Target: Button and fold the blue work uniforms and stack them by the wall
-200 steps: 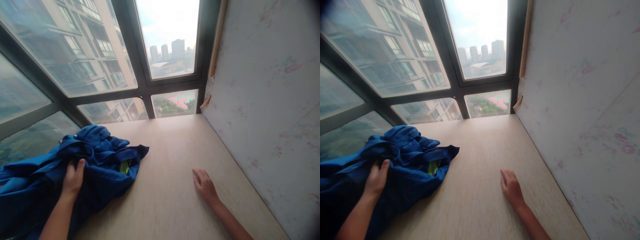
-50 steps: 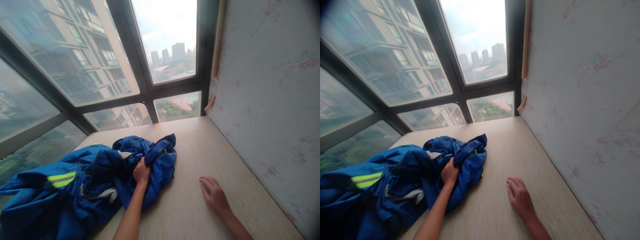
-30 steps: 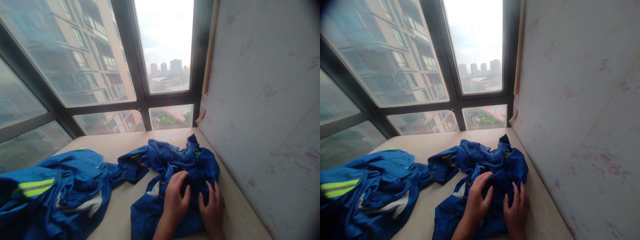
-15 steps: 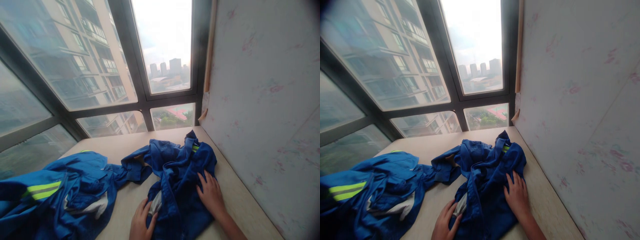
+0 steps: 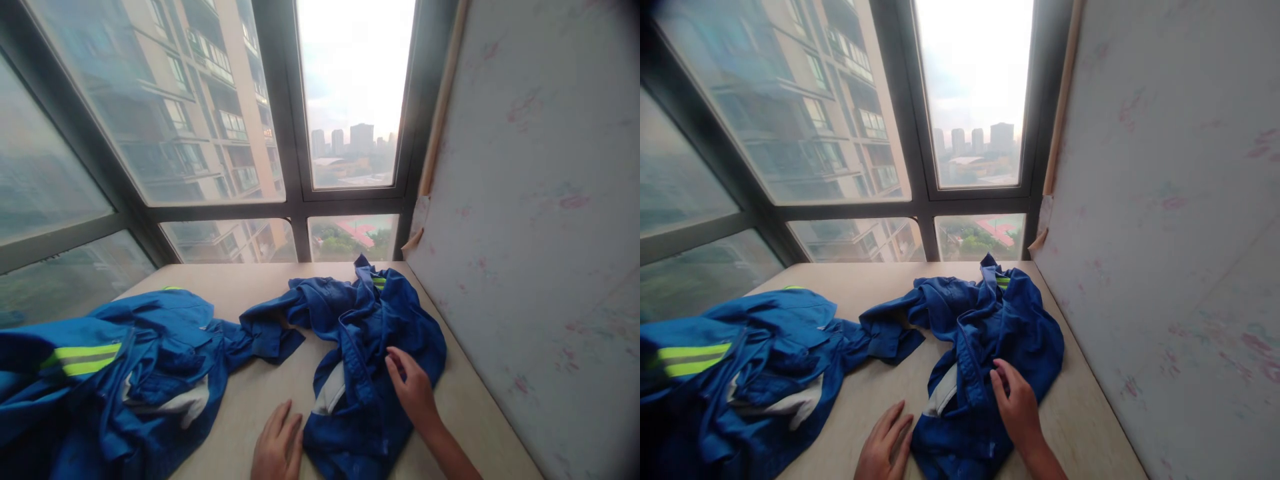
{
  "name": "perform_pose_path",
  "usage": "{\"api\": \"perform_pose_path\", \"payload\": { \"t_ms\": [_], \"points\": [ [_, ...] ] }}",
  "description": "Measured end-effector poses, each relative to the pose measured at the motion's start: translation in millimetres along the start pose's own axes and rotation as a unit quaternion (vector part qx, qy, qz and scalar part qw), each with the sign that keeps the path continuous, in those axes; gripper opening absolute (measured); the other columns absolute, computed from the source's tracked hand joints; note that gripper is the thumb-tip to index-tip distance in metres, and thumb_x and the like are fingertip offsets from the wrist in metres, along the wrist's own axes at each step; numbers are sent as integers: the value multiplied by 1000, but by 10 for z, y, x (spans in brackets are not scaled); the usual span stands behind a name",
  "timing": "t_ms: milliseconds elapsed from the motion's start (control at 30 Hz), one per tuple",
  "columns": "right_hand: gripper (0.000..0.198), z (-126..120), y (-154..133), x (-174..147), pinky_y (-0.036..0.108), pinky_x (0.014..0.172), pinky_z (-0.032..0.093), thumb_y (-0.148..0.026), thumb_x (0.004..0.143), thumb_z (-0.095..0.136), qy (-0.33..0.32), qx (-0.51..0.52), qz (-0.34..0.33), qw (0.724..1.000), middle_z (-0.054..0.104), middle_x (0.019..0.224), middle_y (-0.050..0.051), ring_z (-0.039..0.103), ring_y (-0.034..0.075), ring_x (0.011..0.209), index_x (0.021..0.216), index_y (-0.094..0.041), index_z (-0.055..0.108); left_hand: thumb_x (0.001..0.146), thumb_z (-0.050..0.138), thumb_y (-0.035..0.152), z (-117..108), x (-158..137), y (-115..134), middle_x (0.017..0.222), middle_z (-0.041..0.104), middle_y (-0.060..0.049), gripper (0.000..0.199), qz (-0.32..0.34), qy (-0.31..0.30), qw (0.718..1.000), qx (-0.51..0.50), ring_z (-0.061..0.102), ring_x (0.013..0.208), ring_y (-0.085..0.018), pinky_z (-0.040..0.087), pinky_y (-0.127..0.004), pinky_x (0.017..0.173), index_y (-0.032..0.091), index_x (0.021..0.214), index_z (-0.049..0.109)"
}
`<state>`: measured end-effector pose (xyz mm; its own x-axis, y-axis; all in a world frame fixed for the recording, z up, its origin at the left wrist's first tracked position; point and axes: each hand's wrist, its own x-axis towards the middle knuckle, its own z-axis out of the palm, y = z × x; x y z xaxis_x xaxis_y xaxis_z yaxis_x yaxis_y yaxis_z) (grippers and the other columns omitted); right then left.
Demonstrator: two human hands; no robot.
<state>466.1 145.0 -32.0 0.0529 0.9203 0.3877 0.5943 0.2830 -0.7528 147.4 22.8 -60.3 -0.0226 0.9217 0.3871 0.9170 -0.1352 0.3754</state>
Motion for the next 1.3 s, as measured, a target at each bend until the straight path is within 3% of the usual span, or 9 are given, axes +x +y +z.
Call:
{"api": "perform_pose_path", "payload": {
  "t_ms": [133,267,500,700,833,933,1067,1133,1300],
  "points": [
    [38,304,-293,-681,36,88,56,-47,89,57,-75,86,22,993,73,108,10,69,27,100,115,-22,69,88,53,47,-30,12,66,129,65,-9,37,-40,-9,999,-24,62,118,-28,54,-43,97,28,111,73],
    [35,350,-350,-792,39,90,54,-49,83,63,-85,172,88,977,74,103,10,68,29,98,102,-21,74,87,52,46,-67,21,86,130,64,-9,39,-76,-22,994,-73,60,121,-28,51,-46,102,25,114,72],
    [49,-62,-31,-482,43,83,56,-57,78,67,-56,507,336,792,75,100,7,69,28,95,110,-20,71,82,54,45,-177,263,232,135,60,-13,57,-213,-28,946,-244,61,118,-27,53,-42,98,18,132,56],
    [52,-145,-16,-528,45,86,56,-52,74,72,-18,524,356,774,73,110,7,68,29,102,117,-23,68,76,60,41,2,682,697,138,55,-17,73,-214,-99,938,-252,65,108,-26,54,-38,87,15,142,42],
    [62,-126,-122,-548,42,86,56,-44,71,78,-66,540,360,758,71,115,7,68,28,103,127,-23,61,78,57,34,192,833,914,102,71,-9,73,-222,-159,917,-292,66,72,-18,50,-30,73,12,145,36],
    [62,-120,-144,-533,41,84,57,-45,73,76,-89,524,342,774,71,114,8,68,28,103,127,-21,60,81,54,37,270,876,960,71,67,-1,48,-207,-178,917,-292,62,67,-18,45,-26,64,14,123,59],
    [59,-115,-94,-526,41,85,57,-44,76,74,-93,516,340,780,70,116,9,68,27,103,128,-21,60,78,55,40,166,922,903,70,65,-2,25,-200,-116,935,-270,61,70,-19,45,-27,65,18,79,67],
    [56,-116,-55,-528,41,85,57,-44,77,72,-89,511,340,784,70,116,9,68,27,103,127,-22,60,75,58,44,-25,943,835,76,68,-4,28,-245,-39,900,-358,64,76,-20,49,-29,70,18,79,65],
    [50,-136,15,-530,41,83,57,-47,77,70,-73,496,330,800,71,115,11,68,29,103,119,-21,65,66,72,47,-717,861,547,82,72,-2,47,-370,113,718,-579,69,78,-21,56,-30,71,18,102,62]
  ]
}}
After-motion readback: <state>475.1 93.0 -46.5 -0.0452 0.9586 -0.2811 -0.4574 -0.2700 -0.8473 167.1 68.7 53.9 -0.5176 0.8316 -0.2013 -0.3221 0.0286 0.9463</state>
